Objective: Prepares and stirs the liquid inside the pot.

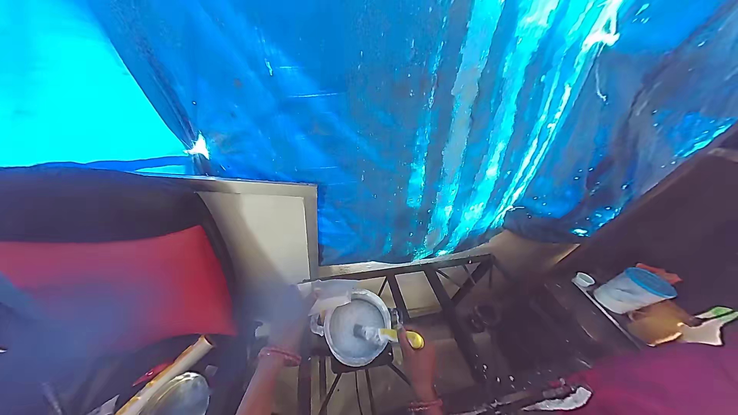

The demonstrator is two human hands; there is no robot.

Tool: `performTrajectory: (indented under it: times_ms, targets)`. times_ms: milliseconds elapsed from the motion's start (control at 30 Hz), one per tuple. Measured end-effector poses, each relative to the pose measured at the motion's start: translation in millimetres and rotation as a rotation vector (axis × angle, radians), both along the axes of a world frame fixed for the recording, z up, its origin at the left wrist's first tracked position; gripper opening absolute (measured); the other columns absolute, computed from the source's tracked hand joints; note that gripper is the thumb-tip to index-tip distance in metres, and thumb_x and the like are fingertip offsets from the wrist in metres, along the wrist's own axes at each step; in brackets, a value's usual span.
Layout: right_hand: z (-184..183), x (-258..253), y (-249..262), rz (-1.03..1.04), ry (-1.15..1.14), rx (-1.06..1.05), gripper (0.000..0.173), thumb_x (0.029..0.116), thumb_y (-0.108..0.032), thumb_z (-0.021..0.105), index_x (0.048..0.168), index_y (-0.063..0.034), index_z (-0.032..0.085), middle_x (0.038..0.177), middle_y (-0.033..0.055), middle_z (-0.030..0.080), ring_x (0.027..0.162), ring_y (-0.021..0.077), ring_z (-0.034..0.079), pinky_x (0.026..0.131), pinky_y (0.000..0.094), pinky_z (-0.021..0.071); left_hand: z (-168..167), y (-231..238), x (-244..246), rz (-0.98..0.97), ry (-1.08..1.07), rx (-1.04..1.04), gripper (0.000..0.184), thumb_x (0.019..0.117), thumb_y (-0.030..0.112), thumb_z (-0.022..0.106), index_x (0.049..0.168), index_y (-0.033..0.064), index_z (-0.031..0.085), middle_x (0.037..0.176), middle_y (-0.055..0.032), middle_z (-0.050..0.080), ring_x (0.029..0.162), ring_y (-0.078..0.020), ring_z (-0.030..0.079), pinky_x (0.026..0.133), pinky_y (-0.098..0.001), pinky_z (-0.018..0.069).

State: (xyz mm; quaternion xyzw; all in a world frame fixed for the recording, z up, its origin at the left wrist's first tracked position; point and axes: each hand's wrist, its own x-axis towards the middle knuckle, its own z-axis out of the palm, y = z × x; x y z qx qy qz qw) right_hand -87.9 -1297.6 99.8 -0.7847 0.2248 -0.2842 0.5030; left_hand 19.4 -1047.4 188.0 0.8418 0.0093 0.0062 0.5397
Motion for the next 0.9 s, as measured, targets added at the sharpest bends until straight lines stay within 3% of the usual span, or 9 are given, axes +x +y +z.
performTrajectory:
  times_ms: [133, 233, 333, 433, 500, 633, 700, 800, 900]
  targets:
    - [6.7, -1.6, -7.0, -0.089, 0.022, 0.036, 0.021, 0.0918, -0.018, 0.07, 0.092, 0.002, 0.073, 0.073, 0.0096, 0.069, 0.065, 0.0175, 0.065, 0.065, 0.0425, 0.0544, 1.2, 1.3, 0.5, 0.01, -0.007, 0.007, 0.044, 0.1005, 0.027, 0.065, 0.126, -0.0088, 0.059, 0.117, -0.0256, 0.065, 0.111, -0.0339, 0.063, 0.1, -0.0523, 0.0488]
    - [-2.5, 2.5, -3.0, -0.076, -0.029, 0.046, 0.021, 0.0929, -0.016, 0.068, 0.095, 0.0048, 0.072, 0.077, 0.0107, 0.07, 0.067, 0.016, 0.066, 0.068, 0.0391, 0.0564, 1.4, -1.0, -1.3, 0.019, 0.008, 0.019, 0.045, 0.1018, 0.027, 0.063, 0.128, -0.0091, 0.057, 0.118, -0.0265, 0.064, 0.113, -0.0351, 0.063, 0.1, -0.0533, 0.0481]
    - [4.0, -8.6, 3.4, 0.025, 0.043, 0.038, 0.02, 0.0885, -0.022, 0.071, 0.09, -0.0029, 0.075, 0.074, 0.0031, 0.07, 0.065, 0.0082, 0.064, 0.065, 0.033, 0.0549, -5.8, 0.2, 0.7, 0.035, -0.018, -0.015, 0.046, 0.1003, 0.028, 0.064, 0.127, -0.0083, 0.059, 0.119, -0.0258, 0.064, 0.114, -0.0342, 0.062, 0.101, -0.0527, 0.0487]
    - [14.1, -14.1, -3.8, -0.059, 0.045, -0.008, 0.022, 0.0911, -0.019, 0.071, 0.092, 0.0025, 0.073, 0.073, 0.0113, 0.069, 0.063, 0.0203, 0.066, 0.063, 0.0449, 0.0559, -4.5, 0.0, 0.9, 0.047, -0.031, -0.022, 0.043, 0.1007, 0.026, 0.064, 0.127, -0.0089, 0.059, 0.119, -0.026, 0.064, 0.114, -0.0336, 0.062, 0.101, -0.0514, 0.0483]
    - [8.2, -8.5, -2.1, -0.086, -0.008, -0.043, 0.022, 0.0916, -0.015, 0.07, 0.097, 0.0061, 0.073, 0.08, 0.0166, 0.072, 0.072, 0.0264, 0.069, 0.07, 0.05, 0.0567, -6.8, -0.7, 1.4, 0.035, -0.029, -0.01, 0.042, 0.1016, 0.025, 0.063, 0.127, -0.0088, 0.059, 0.121, -0.0257, 0.064, 0.116, -0.0335, 0.062, 0.103, -0.0511, 0.0475]
    - [11.8, -11.5, 7.0, 0.05, 0.034, -0.001, 0.018, 0.0875, -0.017, 0.074, 0.094, 0.0, 0.076, 0.083, 0.009, 0.074, 0.074, 0.0156, 0.07, 0.073, 0.0395, 0.0582, -11.7, 0.9, 4.2, 0.028, -0.039, -0.006, 0.044, 0.0999, 0.028, 0.065, 0.125, -0.008, 0.06, 0.118, -0.0245, 0.065, 0.114, -0.0333, 0.063, 0.102, -0.0527, 0.0484]
    - [27.0, -16.5, 3.2, -0.034, 0.062, -0.03, 0.018, 0.0889, -0.016, 0.076, 0.094, 0.0015, 0.075, 0.081, 0.0119, 0.072, 0.069, 0.0196, 0.068, 0.067, 0.0435, 0.0566, -9.1, 0.7, 3.9, 0.038, -0.042, -0.019, 0.045, 0.1, 0.028, 0.065, 0.127, -0.0077, 0.06, 0.12, -0.0253, 0.065, 0.115, -0.034, 0.063, 0.103, -0.0526, 0.0478]
    - [18.8, -12.9, 1.1, -0.084, 0.001, -0.113, 0.02, 0.0898, -0.013, 0.073, 0.097, 0.0059, 0.073, 0.091, 0.0196, 0.072, 0.081, 0.0302, 0.07, 0.076, 0.0528, 0.0566, -10.5, 0.2, 1.6, 0.032, -0.035, -0.012, 0.045, 0.1007, 0.029, 0.064, 0.128, -0.0073, 0.06, 0.124, -0.0267, 0.063, 0.12, -0.0367, 0.06, 0.106, -0.054, 0.045]
    - [8.7, -9.9, 9.3, 0.07, -0.058, -0.127, 0.017, 0.084, -0.013, 0.074, 0.092, 0.0022, 0.074, 0.091, 0.0134, 0.073, 0.084, 0.0212, 0.07, 0.079, 0.0421, 0.0585, -14.8, 1.3, 2.8, 0.012, -0.053, -0.009, 0.046, 0.0997, 0.03, 0.064, 0.126, -0.0074, 0.061, 0.124, -0.0271, 0.063, 0.122, -0.0382, 0.059, 0.107, -0.0557, 0.0442]
